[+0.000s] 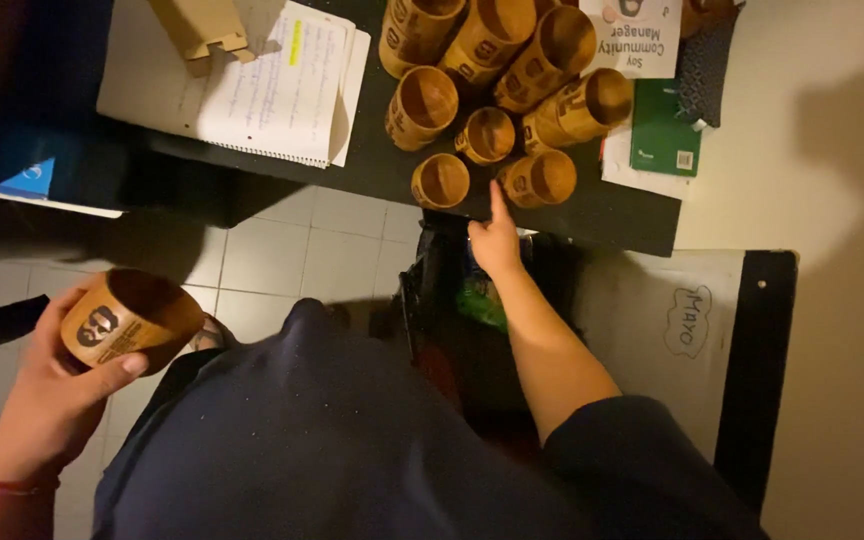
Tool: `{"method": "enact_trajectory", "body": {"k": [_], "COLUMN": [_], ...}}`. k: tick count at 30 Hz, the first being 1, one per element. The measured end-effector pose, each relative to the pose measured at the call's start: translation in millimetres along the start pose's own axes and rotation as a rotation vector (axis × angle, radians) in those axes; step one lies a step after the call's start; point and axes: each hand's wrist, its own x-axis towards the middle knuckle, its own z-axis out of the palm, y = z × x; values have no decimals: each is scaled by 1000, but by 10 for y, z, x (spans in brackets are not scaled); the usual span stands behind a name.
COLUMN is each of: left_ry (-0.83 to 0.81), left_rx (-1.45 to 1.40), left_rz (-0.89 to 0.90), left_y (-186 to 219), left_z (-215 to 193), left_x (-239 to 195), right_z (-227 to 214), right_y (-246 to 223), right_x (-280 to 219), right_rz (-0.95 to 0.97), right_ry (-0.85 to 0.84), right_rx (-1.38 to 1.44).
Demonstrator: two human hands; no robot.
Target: The person holds and manipulates small wooden cups, stacking them into a pile on a cluttered desk. They repeatedly pick up individual cups and add them to the growing stack, occasionally adjusting the arrangement.
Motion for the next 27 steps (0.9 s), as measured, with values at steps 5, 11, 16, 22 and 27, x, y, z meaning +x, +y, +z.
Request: {"method": "enact_trajectory", "body": {"k": [5,11,16,22,27], "left_ry": [-20,-9,-11,-78,-113], "left_rx": [-26,-2,-5,104,111], "left_rz": [2,26,30,-11,-4], "left_y": [44,-95,111,339,320], "left_z": [-8,-5,135,232,204], "left_x": [4,57,-13,-62,-79], "right_z": [-2,-140,-168,-150,-149], "right_y": [593,801,121,-17,282], "right_x": [347,602,588,869,889], "right_rz": [-96,-217,-447,-422,-399], "right_ry": [146,296,253,290,308], "right_rx": [-16,-81,-329,-644,-715]}}
